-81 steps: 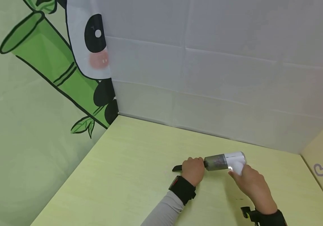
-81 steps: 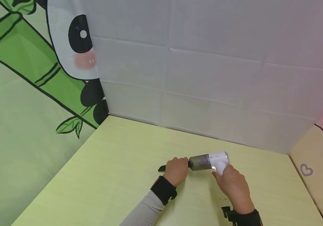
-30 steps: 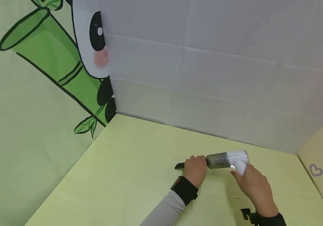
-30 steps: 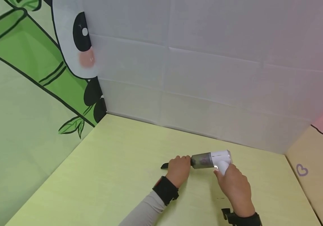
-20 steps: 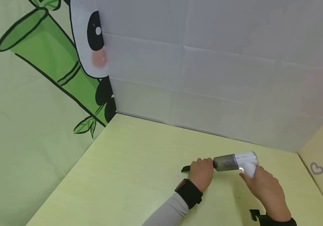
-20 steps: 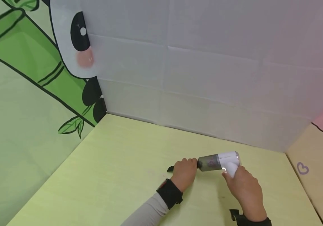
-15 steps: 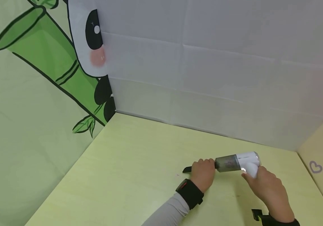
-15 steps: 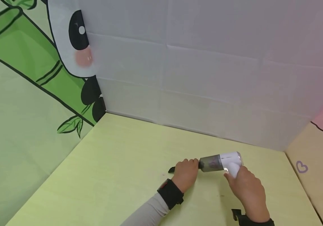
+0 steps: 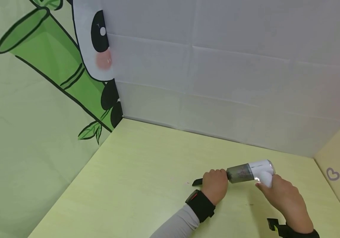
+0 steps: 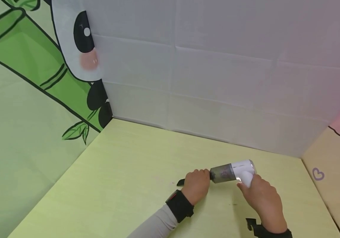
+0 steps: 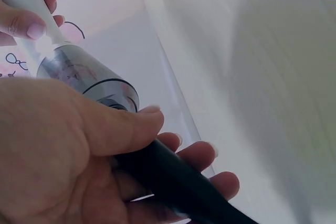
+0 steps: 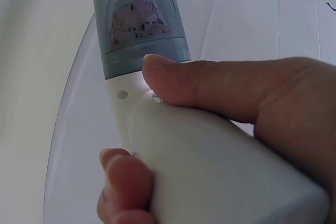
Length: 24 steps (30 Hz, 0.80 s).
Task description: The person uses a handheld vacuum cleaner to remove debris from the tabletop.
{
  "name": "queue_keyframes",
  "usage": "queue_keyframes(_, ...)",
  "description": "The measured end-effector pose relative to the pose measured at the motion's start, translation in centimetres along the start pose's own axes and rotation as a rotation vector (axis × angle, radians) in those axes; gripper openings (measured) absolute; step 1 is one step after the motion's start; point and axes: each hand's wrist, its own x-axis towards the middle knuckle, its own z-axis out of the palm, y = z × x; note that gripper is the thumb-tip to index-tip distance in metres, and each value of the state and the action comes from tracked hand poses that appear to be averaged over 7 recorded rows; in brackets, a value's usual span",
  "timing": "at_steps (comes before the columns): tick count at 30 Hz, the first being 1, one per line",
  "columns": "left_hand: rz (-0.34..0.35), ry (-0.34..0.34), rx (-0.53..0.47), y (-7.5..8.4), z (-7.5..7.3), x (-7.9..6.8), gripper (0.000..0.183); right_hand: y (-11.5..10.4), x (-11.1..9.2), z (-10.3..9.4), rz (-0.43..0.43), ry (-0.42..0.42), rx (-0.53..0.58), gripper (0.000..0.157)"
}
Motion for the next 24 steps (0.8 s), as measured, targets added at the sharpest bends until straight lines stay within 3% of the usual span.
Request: queue_keyframes(24,-0.035,-0.054,0.007,0.3,1.7,1.5,0.021,1.2,2.9,1.3,-0.070,0.000,0.020,0.060)
